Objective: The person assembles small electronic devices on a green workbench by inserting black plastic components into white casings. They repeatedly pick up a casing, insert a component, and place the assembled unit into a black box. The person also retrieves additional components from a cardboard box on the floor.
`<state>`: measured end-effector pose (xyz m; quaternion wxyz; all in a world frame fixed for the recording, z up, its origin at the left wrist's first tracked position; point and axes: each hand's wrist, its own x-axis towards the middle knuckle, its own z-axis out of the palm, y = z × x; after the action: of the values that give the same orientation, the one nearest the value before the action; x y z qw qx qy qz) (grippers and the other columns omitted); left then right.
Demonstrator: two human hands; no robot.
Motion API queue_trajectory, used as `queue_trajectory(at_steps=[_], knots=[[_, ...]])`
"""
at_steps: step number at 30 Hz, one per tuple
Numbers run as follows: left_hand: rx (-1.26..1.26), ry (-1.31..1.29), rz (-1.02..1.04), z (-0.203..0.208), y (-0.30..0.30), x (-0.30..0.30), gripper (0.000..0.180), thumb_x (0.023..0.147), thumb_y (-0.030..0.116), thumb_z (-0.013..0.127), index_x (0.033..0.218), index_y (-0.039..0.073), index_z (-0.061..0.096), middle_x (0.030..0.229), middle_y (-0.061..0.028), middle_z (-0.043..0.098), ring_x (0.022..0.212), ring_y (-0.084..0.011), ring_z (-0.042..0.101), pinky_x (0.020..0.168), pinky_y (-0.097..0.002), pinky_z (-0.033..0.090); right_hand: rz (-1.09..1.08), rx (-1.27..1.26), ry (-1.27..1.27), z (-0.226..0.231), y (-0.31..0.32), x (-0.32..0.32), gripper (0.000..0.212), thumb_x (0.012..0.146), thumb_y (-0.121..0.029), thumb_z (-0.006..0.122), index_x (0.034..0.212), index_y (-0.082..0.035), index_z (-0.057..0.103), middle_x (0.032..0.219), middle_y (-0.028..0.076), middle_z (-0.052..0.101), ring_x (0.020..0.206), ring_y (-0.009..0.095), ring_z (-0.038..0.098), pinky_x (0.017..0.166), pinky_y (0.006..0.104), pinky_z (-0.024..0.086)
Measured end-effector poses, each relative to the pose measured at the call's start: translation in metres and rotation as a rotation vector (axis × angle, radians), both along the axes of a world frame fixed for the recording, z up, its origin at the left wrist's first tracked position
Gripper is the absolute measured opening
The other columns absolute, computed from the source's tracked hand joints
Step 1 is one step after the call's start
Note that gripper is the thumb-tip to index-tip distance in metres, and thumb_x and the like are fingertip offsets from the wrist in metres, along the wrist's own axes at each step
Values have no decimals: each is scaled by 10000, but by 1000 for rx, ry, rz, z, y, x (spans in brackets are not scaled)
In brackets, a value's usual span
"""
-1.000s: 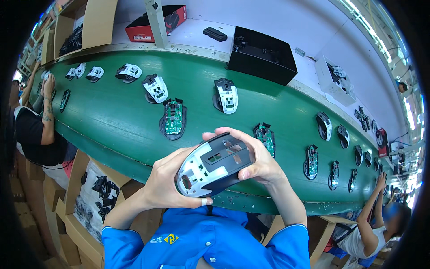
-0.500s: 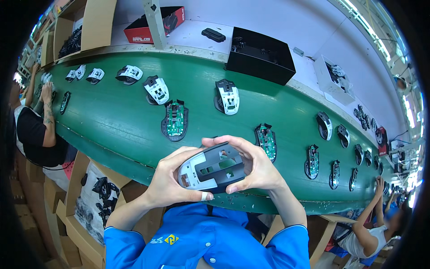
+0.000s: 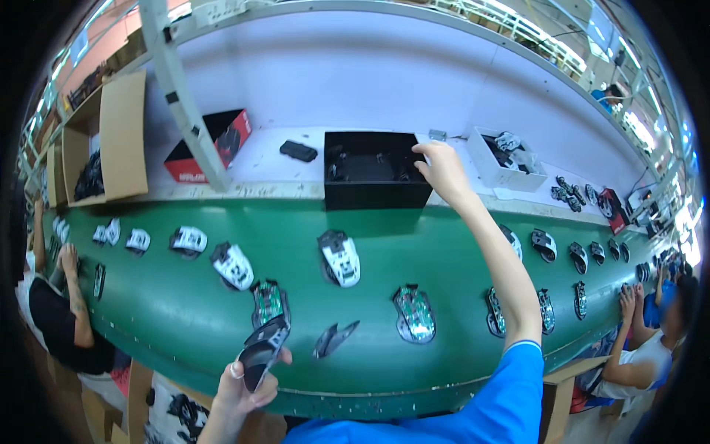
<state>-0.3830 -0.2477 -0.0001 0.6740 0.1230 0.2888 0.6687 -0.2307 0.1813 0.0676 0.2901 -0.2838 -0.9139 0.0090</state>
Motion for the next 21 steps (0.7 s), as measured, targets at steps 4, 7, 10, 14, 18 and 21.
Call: queue_trajectory(at_steps=[4,7,10,14,18,21], knots=[[94,-86,-47,-29,-9,-20,858,768,458,681,1220,-153,285,1177,-236,410,430,-128,438,357,-248,330,61,-264,-485,-43,73,-42,311,667,-15,656,977,6,662,978,175,665,883,285,651,761,356,522],[20,49,47,-11,-12,-30,857,716,447,706,1298,-59,332,1226,-198,466,487,-140,442,377,-242,350,12,-389,-694,-56,91,-58,389,616,-32,704,1004,-38,670,952,133,684,873,275,659,758,361,532],[22,94,124,-5,-12,-41,864,718,470,697,1317,-30,324,1236,-191,452,489,-145,435,381,-244,344,9,-417,-897,-60,94,-73,445,586,-66,748,1025,-82,670,959,99,685,905,257,650,768,352,526],[2,24,209,-17,-16,-47,864,721,474,694,1320,-23,319,1227,-182,454,488,-142,425,385,-246,338,37,-412,-981,-63,93,-76,354,601,-58,743,949,-85,689,892,71,693,837,227,660,719,334,525],[-22,-61,213,-16,-12,-50,855,702,440,715,1329,-9,347,1267,-166,464,509,-147,416,409,-243,342,-7,-393,-873,-53,85,-83,211,621,-30,724,827,-75,710,806,68,696,763,203,668,671,317,525],[74,132,222,-23,-10,-57,902,761,603,630,1309,-16,271,1154,-190,440,475,-141,445,361,-249,332,27,-401,-725,-44,84,-76,169,616,-42,729,782,-69,714,774,74,694,742,204,668,655,316,526]])
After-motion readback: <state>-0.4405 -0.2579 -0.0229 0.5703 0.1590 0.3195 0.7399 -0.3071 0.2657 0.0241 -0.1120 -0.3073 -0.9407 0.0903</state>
